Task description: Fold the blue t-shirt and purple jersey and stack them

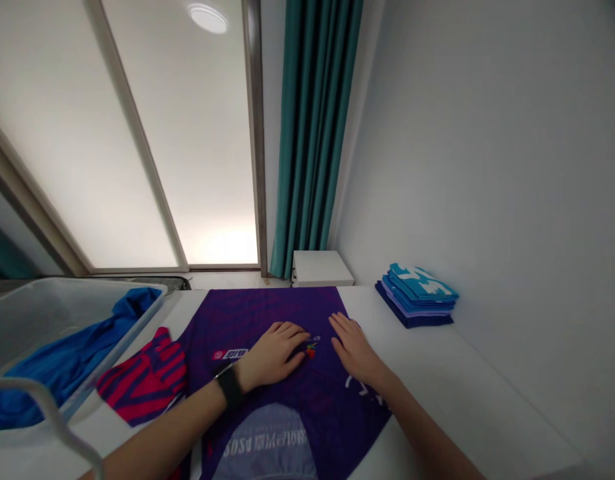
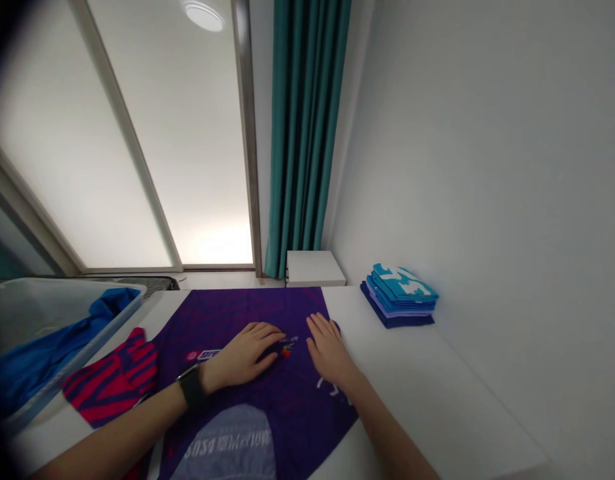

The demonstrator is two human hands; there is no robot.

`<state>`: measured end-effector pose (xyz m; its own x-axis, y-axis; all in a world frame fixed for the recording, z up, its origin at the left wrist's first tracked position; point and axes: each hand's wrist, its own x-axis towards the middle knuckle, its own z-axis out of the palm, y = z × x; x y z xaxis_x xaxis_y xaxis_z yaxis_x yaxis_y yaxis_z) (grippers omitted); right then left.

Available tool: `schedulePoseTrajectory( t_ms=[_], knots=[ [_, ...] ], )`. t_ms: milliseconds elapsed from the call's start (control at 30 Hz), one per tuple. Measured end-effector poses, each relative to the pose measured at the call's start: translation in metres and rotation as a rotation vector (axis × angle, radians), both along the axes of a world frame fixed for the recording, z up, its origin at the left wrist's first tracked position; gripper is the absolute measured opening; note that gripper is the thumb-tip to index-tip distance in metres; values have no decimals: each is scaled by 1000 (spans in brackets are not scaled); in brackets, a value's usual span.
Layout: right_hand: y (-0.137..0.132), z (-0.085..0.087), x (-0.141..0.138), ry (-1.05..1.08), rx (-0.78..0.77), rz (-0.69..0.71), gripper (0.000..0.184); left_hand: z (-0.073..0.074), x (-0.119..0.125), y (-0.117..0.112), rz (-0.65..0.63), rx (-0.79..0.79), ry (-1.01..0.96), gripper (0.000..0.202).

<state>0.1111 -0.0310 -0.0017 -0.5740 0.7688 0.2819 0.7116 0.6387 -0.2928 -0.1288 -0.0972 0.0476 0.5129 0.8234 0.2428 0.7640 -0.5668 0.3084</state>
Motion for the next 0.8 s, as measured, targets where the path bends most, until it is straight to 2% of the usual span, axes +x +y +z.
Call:
schedulePoseTrajectory(
  t_ms=[167,367,567,700,800],
  knots=[
    [39,-9,8,182,24,7,49,-5,27,50,49,29,36,33],
    [53,-7,28,332,24,-50,46,-14,59,90,136,4,53,33],
    [59,-15,48,291,-35,-207,43,-27,76,101,150,-37,-45,28],
    [60,-20,46,221,-38,-228,38,-39,78,101,135,21,-105,17],
    [59,-20,43,202,-38,-230,39,-42,78,101,120,22,-143,9]
  ],
)
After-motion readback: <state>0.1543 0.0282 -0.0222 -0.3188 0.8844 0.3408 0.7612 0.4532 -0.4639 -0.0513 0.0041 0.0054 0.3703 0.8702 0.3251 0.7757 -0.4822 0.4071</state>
